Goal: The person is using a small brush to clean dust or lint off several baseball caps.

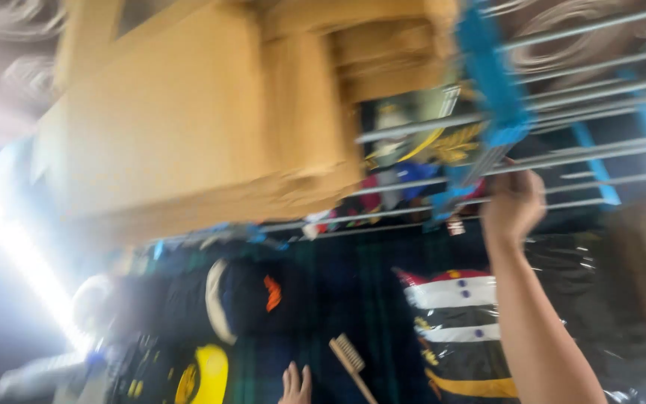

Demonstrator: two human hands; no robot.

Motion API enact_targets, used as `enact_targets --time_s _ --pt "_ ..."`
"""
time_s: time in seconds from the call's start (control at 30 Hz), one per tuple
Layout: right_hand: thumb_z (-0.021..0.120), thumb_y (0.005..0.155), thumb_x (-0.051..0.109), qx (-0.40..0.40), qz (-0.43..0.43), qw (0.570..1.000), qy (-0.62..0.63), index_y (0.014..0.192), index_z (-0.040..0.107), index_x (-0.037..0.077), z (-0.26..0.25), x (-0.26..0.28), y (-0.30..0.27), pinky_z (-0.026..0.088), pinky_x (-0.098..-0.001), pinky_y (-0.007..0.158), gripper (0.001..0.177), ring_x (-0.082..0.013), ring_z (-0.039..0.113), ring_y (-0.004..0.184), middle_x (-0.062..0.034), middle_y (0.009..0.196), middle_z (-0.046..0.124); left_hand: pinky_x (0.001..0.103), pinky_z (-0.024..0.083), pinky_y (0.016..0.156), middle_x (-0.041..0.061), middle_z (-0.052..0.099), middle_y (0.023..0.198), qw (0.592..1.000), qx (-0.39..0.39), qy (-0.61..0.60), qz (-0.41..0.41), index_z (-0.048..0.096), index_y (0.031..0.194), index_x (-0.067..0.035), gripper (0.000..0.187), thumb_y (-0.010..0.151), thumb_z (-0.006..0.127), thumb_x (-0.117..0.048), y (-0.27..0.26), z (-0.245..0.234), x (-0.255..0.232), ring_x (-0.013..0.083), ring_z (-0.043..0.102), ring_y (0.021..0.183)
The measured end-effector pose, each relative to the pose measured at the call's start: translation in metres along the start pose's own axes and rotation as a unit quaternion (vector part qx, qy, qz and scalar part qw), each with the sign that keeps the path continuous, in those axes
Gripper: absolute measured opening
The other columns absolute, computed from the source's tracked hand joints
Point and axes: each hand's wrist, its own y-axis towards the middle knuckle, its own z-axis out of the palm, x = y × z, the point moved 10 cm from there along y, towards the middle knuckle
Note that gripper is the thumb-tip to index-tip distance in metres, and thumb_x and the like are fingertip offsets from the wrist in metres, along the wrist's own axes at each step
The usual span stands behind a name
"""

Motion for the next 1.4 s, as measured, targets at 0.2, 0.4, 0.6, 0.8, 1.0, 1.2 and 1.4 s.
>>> enact_targets --time_s 0.2,0.4,0.6,0.8,1.0,1.2,1.4 --pt "0.069 0.113 0.012 0.135 0.002 0.99 0.044 0.118 0.078 0.01 -0.076 0.005 -0.2 0.046 -0.0309 0.074 0.01 -0.0145 0.062 0.081 -0.0018 0.098 0.073 0.055 0.043 0.11 0.027 0.003 0.168 0.837 0.524 -0.158 0.006 0.016 0.163 -0.011 0.112 0.079 0.078 -0.054 0.068 -0.127 -0.031 0.0436 0.012 0.156" --pt "0.075 0.083 0.039 0.486 -0.021 0.87 -0.078 0.117 0.075 0.024 -0.048 0.002 -0.398 0.058 -0.0294 0.085 0.038 -0.0124 0.074 0.085 0.0063 0.103 0.076 0.051 0.045 0.104 0.014 0.057 0.147 0.934 0.08 -0.309 -0.157 0.047 0.148 -0.007 0.077 0.081 0.075 -0.031 0.141 -0.162 0.037 0.0381 0.053 0.129" --pt "0.079 0.085 0.048 0.655 -0.046 0.712 -0.251 0.15 0.04 0.019 -0.031 -0.003 -0.499 0.061 -0.0485 0.095 0.082 -0.0311 0.066 0.12 -0.0096 0.136 0.061 0.054 0.04 0.112 0.016 0.053 0.146 0.896 0.063 -0.273 -0.344 0.046 0.148 -0.012 0.077 0.086 0.079 -0.042 0.206 -0.214 0.089 0.0374 0.05 0.133" --pt "0.051 0.084 0.001 0.62 0.036 0.759 -0.194 0.134 0.049 0.016 -0.011 -0.02 -0.507 0.058 -0.0447 0.088 0.052 -0.0352 0.074 0.096 -0.0088 0.106 0.076 0.042 0.046 0.099 0.006 0.072 0.113 0.876 0.058 -0.323 -0.354 0.062 0.128 -0.014 0.052 0.083 0.087 -0.025 0.21 -0.2 0.097 0.0256 0.069 0.105" --pt "0.054 0.089 0.018 0.507 0.29 0.798 -0.149 0.124 0.07 0.015 -0.046 0.003 -0.481 0.051 -0.0377 0.068 0.038 -0.0245 0.07 0.068 -0.009 0.086 0.076 0.04 0.052 0.103 0.002 0.075 0.095 0.802 0.117 -0.441 -0.386 0.062 0.131 -0.015 0.052 0.085 0.086 -0.022 0.218 -0.21 0.094 0.0248 0.071 0.093" --pt "0.068 0.095 0.022 0.367 0.493 0.771 0.165 0.092 0.055 0.012 -0.059 0.018 -0.487 0.021 -0.0235 0.043 0.017 -0.0116 0.038 0.053 -0.0005 0.067 0.041 0.033 0.05 0.071 0.0 0.065 0.079 0.767 0.21 -0.564 -0.223 0.076 0.105 -0.009 0.022 0.087 0.077 -0.022 0.24 -0.208 0.052 0.0151 0.059 0.071" --pt "0.051 0.105 0.04 0.294 0.518 0.741 0.309 0.117 0.044 0.009 -0.04 0.021 -0.458 0.055 -0.0476 0.082 0.035 -0.0366 0.067 0.099 -0.0243 0.132 0.066 0.03 0.059 0.079 0.004 0.072 0.093 0.639 0.277 -0.717 -0.037 0.066 0.093 -0.011 0.006 0.095 0.072 -0.011 0.25 -0.29 0.023 0.0164 0.071 0.088"
